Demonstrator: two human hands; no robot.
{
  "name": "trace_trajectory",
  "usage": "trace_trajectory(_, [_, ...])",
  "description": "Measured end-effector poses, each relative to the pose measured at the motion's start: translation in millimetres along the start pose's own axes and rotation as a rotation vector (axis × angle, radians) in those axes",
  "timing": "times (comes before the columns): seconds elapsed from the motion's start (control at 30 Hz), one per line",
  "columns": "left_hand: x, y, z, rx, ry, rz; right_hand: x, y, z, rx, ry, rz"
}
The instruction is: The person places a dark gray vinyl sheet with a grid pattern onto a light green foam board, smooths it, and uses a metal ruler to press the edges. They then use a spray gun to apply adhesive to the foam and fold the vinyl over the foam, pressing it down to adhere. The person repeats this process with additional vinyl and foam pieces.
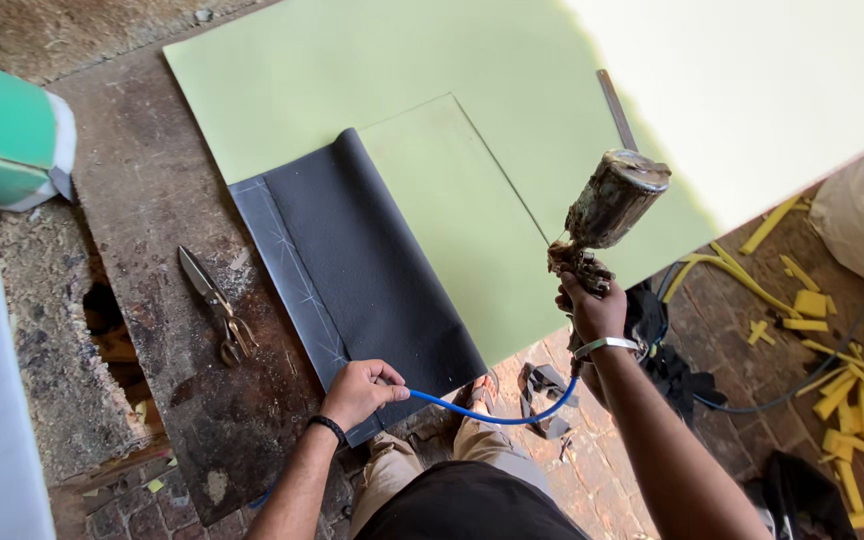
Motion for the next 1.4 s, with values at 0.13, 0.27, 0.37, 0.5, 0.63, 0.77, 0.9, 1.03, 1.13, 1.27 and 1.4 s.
trace_trajectory(0.13, [-17,-3,1,-0.056,-0.045,-0.114,51,56,43,-0.108,0.071,0.152])
trace_trajectory(0.27, [-16,-3,3,-0.103,-0.025,-0.181,62,94,71,-0.107,0.028,0.160])
trace_trajectory(0.37, [-15,3,2,-0.089,0.012,-0.273,38,117,95,-0.232,0.041,0.052])
trace_trajectory(0.5, [-4,16,5,-0.105,0.083,-0.336,-18,135,95,-0.279,0.081,-0.086])
trace_trajectory(0.63, [28,27,-3,-0.096,0.057,-0.205,-57,111,60,-0.224,0.190,-0.104])
trace_trajectory(0.77, [62,40,-14,-0.061,0.132,-0.029,-106,63,-7,-0.028,0.104,-0.231])
trace_trajectory(0.9, [74,51,-22,-0.022,0.081,0.095,-146,37,-59,0.079,0.067,-0.278])
trace_trajectory(1.03, [72,58,-24,-0.006,0.031,0.160,-139,24,-82,0.235,-0.068,-0.214])
trace_trajectory(1.13, [52,58,-17,-0.021,0.022,0.119,-103,22,-55,0.149,0.051,-0.168])
trace_trajectory(1.27, [5,56,-4,-0.002,-0.044,-0.032,-41,51,-4,-0.013,0.267,-0.069])
trace_trajectory(1.4, [-11,50,3,-0.044,-0.020,-0.177,-21,77,21,-0.123,0.277,-0.055])
Point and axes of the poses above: each hand's wrist, its own y-axis away from the middle knuckle, its own x-axis out of the back of the hand, z = x × y, the point moved 9 cm from there along -y, towards the middle knuckle, and after that the axes turned 8 degrees about -x, right-handed, at the moved point
